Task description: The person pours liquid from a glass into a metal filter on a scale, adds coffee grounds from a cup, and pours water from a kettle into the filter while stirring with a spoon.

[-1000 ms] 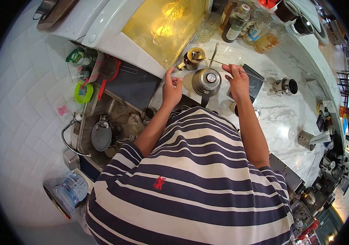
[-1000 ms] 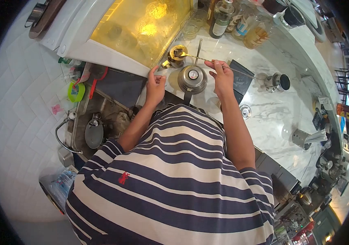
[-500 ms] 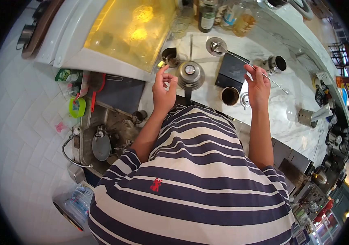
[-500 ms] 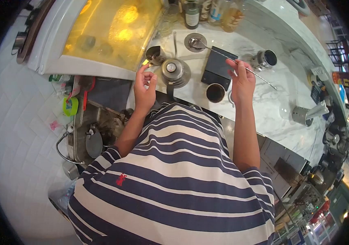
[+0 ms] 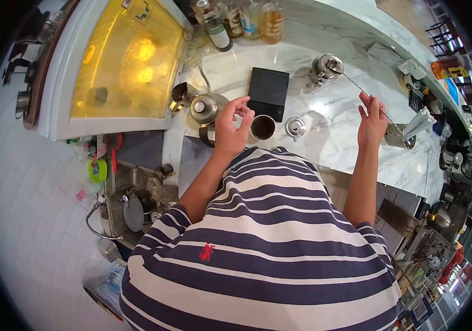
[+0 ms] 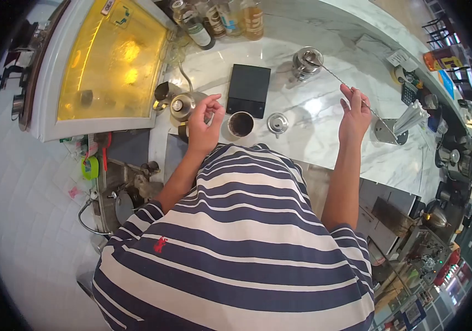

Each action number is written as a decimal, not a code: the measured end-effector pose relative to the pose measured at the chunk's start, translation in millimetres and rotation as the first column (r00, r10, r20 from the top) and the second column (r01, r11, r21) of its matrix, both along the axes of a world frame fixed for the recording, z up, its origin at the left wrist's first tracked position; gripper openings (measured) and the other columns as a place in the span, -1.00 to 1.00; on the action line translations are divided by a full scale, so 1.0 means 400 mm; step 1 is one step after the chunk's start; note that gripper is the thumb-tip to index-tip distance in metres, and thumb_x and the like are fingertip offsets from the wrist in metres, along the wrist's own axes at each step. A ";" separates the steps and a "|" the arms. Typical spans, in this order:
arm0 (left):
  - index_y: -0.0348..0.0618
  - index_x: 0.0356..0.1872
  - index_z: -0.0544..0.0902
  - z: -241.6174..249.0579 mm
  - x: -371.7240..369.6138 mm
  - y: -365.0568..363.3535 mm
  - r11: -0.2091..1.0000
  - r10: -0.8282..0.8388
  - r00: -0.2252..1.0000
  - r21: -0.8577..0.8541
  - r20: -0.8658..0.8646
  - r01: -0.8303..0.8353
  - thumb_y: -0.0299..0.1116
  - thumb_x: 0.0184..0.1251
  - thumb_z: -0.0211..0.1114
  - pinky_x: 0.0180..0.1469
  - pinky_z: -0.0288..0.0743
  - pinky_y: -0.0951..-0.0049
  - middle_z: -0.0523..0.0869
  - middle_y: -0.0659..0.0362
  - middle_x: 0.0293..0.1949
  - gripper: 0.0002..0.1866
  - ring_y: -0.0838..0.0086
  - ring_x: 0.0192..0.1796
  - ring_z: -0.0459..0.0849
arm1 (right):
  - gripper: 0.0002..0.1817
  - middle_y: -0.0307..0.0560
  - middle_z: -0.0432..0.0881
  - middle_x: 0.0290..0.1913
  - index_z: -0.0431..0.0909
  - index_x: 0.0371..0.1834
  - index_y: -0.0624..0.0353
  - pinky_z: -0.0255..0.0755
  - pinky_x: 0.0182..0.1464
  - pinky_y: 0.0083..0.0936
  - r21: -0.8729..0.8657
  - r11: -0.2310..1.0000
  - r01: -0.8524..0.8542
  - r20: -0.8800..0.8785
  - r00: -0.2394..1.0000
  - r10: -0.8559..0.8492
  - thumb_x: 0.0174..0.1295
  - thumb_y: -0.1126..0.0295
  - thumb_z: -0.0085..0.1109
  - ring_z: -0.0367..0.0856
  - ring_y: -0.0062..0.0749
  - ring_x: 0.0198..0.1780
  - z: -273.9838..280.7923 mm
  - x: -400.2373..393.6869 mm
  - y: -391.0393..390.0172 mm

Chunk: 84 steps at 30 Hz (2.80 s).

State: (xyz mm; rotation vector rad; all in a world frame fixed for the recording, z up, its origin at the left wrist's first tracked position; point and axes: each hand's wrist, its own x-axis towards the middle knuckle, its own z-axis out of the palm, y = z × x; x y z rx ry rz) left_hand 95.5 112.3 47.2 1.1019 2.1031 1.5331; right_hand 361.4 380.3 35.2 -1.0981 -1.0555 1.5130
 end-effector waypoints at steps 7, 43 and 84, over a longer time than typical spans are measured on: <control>-0.16 0.15 0.68 -0.017 0.071 0.151 0.998 -0.035 0.997 -0.049 0.066 0.039 -0.35 0.38 0.42 -0.09 0.51 0.40 0.73 0.19 -0.21 -0.65 0.47 -0.20 0.67 | -0.76 0.01 0.80 0.10 0.55 0.05 0.17 0.45 0.24 -0.34 -0.006 1.000 -0.020 0.056 0.998 0.021 0.61 0.22 0.09 0.68 -0.41 0.20 -0.043 0.028 0.089; -0.15 0.16 0.69 -0.106 0.178 0.364 0.977 -0.106 0.991 -0.176 0.078 0.118 -0.30 0.41 0.41 -0.21 0.47 0.48 0.75 0.23 -0.25 -0.65 0.55 -0.22 0.64 | -0.65 -0.08 0.85 -0.03 0.67 0.05 0.34 0.42 0.12 -0.62 0.249 0.905 -0.345 0.368 0.898 0.241 0.63 0.23 0.08 0.64 -0.57 -0.01 -0.033 -0.015 0.162; -0.13 0.24 0.63 -0.080 -0.511 0.039 0.944 0.213 0.925 -0.180 -0.314 -0.278 -0.30 0.37 0.41 0.11 0.54 0.26 0.68 0.04 -0.01 -0.56 0.27 0.03 0.65 | -0.65 0.09 0.81 -0.01 0.57 0.09 0.29 0.56 0.18 -0.42 -0.025 0.977 -0.212 -0.038 0.977 0.211 0.68 0.21 -0.08 0.78 -0.32 0.07 0.013 -0.296 -0.268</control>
